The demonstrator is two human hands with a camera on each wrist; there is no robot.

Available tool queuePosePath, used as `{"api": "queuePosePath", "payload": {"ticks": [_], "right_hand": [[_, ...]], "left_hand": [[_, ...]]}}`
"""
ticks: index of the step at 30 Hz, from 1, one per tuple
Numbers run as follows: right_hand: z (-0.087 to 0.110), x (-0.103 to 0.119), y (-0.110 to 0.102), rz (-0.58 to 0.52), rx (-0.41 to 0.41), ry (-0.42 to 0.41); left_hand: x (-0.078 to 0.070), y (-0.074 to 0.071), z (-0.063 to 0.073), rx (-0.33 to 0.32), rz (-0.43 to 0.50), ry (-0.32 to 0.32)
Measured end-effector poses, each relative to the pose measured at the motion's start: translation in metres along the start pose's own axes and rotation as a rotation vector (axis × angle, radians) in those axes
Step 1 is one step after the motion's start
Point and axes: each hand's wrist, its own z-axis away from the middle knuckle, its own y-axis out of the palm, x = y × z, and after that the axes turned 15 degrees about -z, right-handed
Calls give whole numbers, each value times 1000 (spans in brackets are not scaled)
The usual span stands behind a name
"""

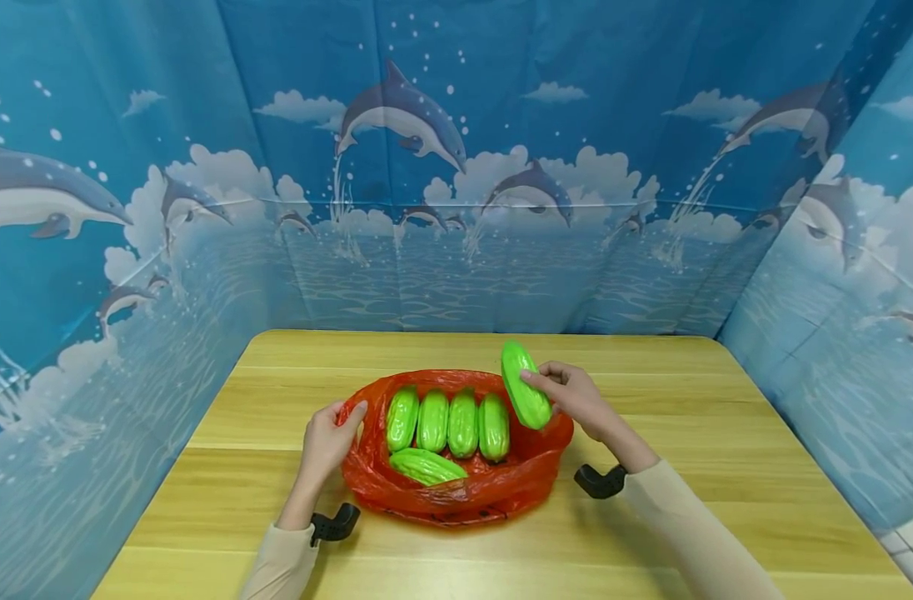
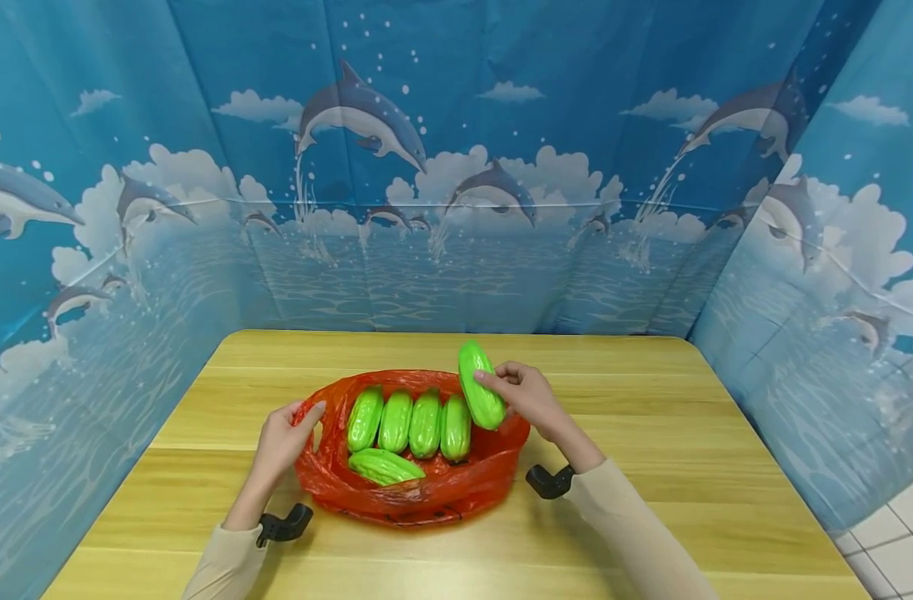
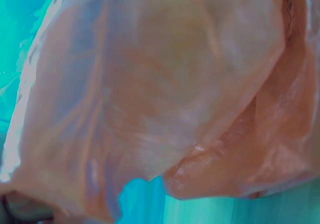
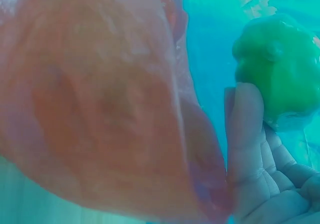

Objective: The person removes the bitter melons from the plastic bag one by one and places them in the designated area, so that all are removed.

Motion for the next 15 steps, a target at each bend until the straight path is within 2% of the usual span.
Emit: {"api": "queuePosePath", "payload": {"ticks": [7,15], "right_hand": [[-4,-2,-14,-30,-34,-14],[-6,-3,-26,-63,-56,-21]], "left_hand": [[1,1,-1,-30,-24,6],[-1,1,0,-32,-27,4]]}}
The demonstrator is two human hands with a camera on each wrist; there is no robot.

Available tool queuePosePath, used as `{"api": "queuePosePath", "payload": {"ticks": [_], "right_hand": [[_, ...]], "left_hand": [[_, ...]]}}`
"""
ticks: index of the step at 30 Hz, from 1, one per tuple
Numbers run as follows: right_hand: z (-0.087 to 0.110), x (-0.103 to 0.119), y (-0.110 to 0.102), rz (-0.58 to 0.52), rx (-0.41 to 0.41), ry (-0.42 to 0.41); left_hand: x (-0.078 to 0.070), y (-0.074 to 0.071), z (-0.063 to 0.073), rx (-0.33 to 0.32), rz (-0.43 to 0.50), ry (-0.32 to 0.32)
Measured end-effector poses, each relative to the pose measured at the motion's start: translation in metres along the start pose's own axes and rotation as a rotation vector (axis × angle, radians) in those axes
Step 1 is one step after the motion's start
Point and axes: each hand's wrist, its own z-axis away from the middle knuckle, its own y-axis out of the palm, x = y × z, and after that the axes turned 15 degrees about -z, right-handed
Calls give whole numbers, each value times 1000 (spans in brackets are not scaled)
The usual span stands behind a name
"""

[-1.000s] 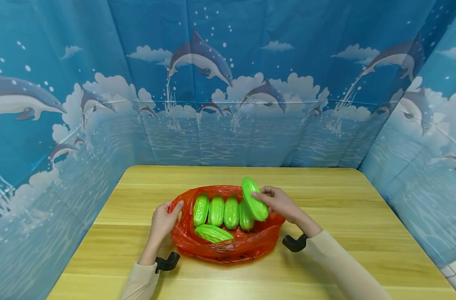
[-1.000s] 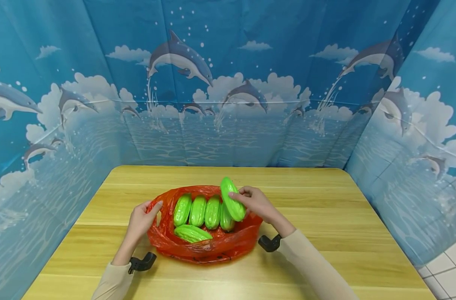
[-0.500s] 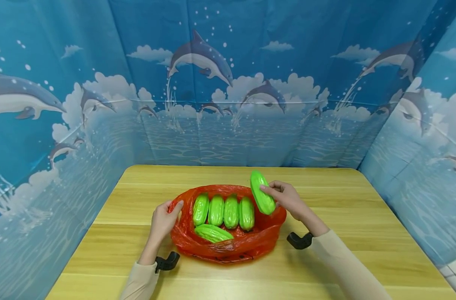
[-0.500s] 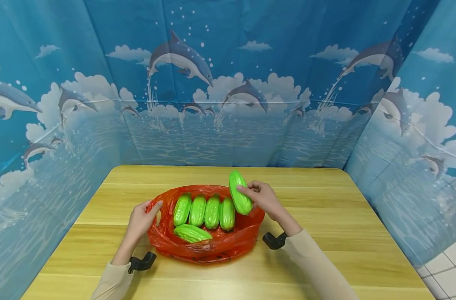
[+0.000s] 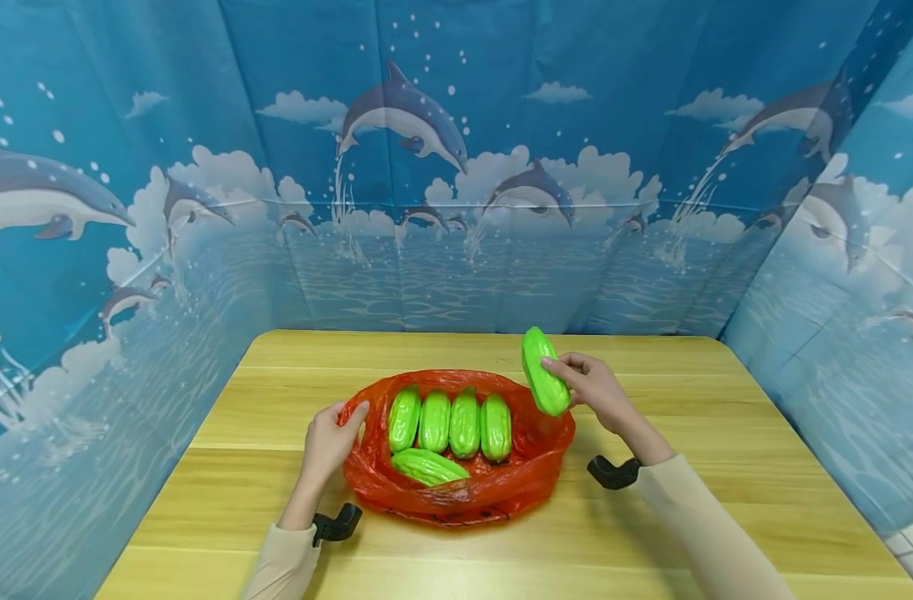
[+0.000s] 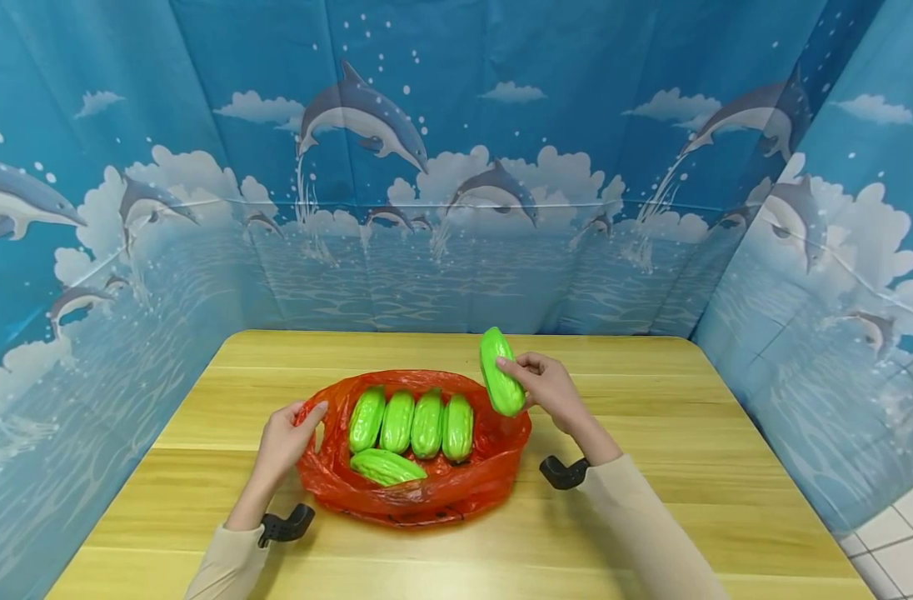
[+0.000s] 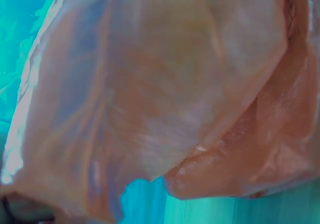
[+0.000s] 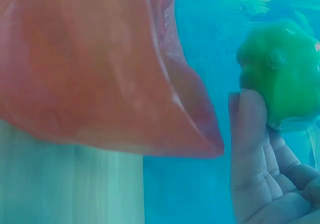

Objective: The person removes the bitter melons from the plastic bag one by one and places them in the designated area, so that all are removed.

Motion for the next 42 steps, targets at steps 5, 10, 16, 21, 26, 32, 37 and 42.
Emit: {"api": "queuePosePath", "payload": {"ticks": [5,10,16,21,26,32,37,42], "right_hand": [[-1,2,-7,-1,-16,-2],[-1,4,-14,2,-38,10],[-1,1,-24,6,-58,23],[-3,-6,-32,19,-69,24],[-6,-12,-38,14,-89,54],[-5,-20,-45,9,-103,91],[-7,-28,-52,29,-107,94],[-8,-36,-57,64,-119,105]], "left_hand": [[-1,1,1,1,6,-1],[0,2,2,7,12,-7],[1,2,3,5,3,-9],[1,1,3,2,-1,-5],[0,1,4,3,6,-3],[1,2,4,5,11,-5],[1,2,4,7,7,-7],[1,2,4,8,11,-5]]}}
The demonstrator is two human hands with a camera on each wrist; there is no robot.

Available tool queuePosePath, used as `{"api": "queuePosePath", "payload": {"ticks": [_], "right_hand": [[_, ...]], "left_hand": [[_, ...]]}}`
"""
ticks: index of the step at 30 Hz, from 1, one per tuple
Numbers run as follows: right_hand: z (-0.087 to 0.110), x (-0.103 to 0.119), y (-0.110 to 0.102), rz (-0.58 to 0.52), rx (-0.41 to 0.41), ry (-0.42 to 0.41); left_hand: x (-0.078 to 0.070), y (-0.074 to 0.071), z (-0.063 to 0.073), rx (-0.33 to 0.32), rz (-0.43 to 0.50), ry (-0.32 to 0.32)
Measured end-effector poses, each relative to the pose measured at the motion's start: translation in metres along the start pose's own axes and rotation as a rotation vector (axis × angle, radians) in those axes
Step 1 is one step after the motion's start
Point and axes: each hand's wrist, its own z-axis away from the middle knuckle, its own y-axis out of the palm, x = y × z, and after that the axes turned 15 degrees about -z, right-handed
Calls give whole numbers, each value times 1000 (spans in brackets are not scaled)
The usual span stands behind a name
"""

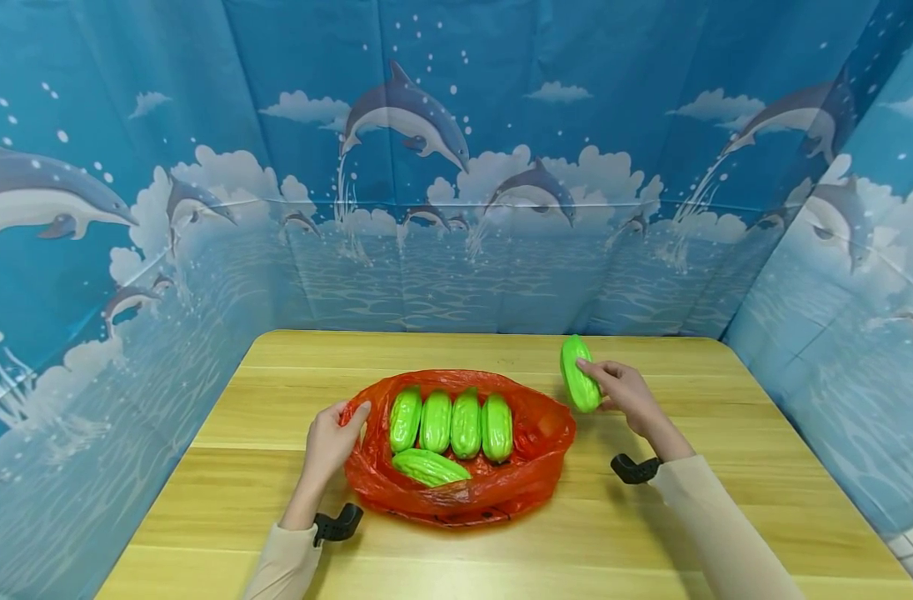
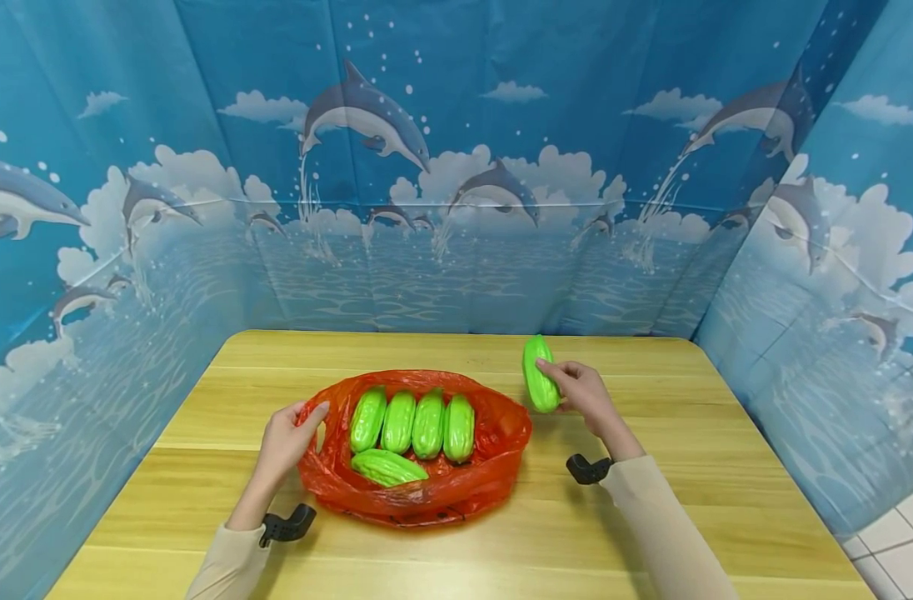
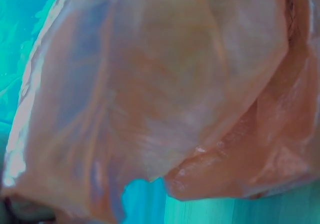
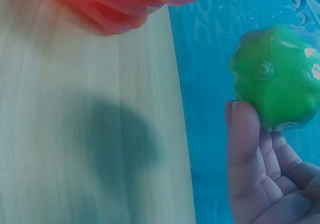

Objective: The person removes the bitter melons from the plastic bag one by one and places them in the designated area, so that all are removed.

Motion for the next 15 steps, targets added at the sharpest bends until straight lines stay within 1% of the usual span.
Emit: {"api": "queuePosePath", "payload": {"ticks": [7,15], "right_hand": [[-2,-9,-6,13,-16,-1],[-1,-16,-12,27,-40,25]], "left_hand": [[-1,0,0,-13,2,8],[0,-1,0,-13,-2,11]]}}
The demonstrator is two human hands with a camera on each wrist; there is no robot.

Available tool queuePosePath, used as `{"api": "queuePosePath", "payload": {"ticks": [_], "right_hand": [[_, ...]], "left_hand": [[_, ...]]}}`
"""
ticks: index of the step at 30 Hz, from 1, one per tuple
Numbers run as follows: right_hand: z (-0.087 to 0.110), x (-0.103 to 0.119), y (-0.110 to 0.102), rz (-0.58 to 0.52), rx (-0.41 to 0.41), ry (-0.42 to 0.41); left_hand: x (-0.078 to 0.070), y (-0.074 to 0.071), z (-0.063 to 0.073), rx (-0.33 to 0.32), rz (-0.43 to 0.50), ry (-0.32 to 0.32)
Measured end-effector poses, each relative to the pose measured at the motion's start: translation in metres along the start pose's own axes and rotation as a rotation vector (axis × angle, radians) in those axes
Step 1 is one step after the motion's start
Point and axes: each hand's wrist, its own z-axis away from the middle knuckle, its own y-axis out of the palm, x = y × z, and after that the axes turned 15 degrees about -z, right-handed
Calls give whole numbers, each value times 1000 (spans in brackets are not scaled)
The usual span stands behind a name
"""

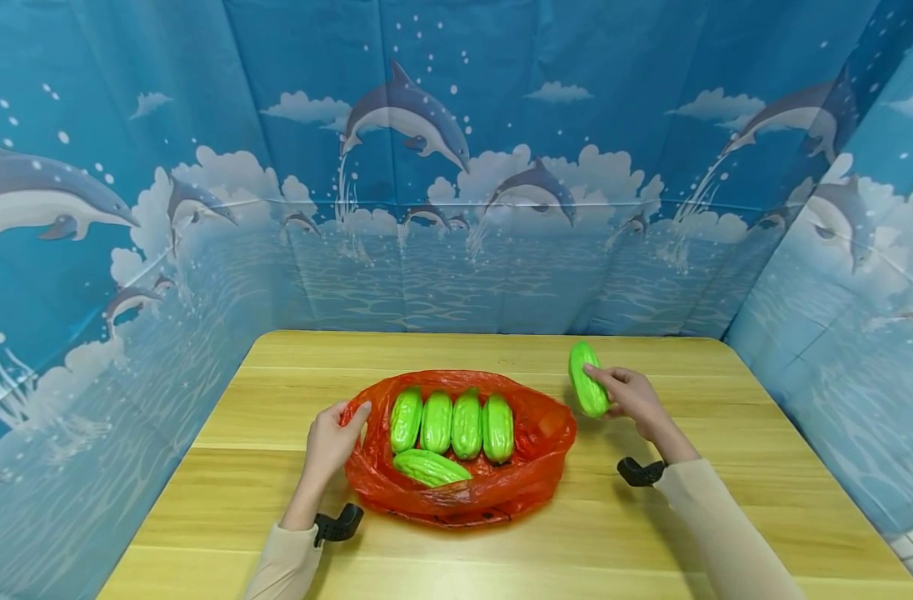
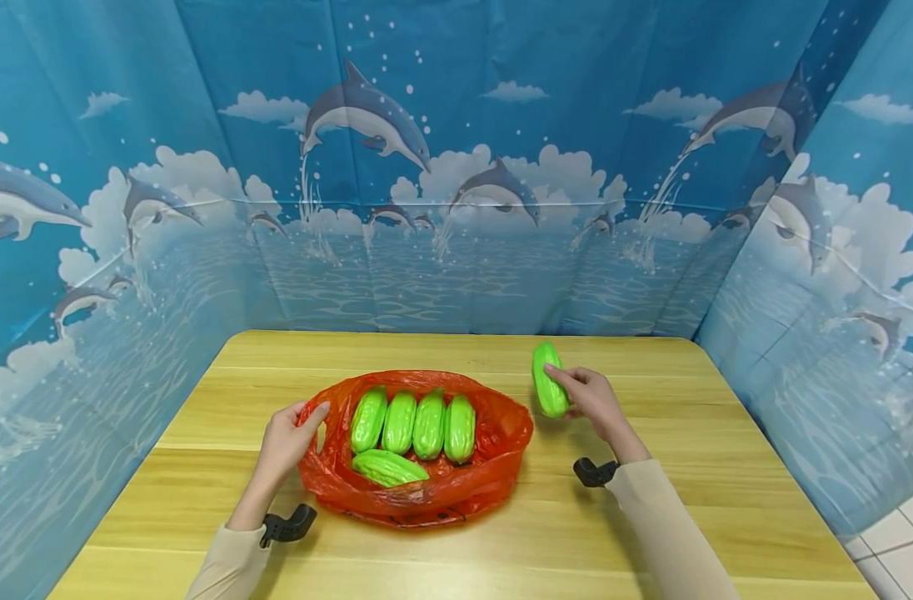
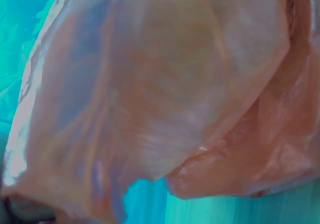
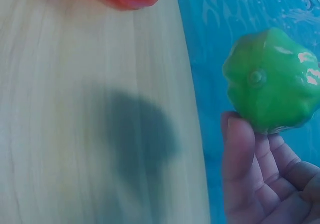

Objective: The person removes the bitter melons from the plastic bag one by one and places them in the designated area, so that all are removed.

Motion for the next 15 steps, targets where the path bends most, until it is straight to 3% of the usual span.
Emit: {"api": "queuePosePath", "payload": {"ticks": [15], "right_hand": [[-2,-11,-8,22,-10,63]], "left_hand": [[1,0,0,-2,1,8]]}}
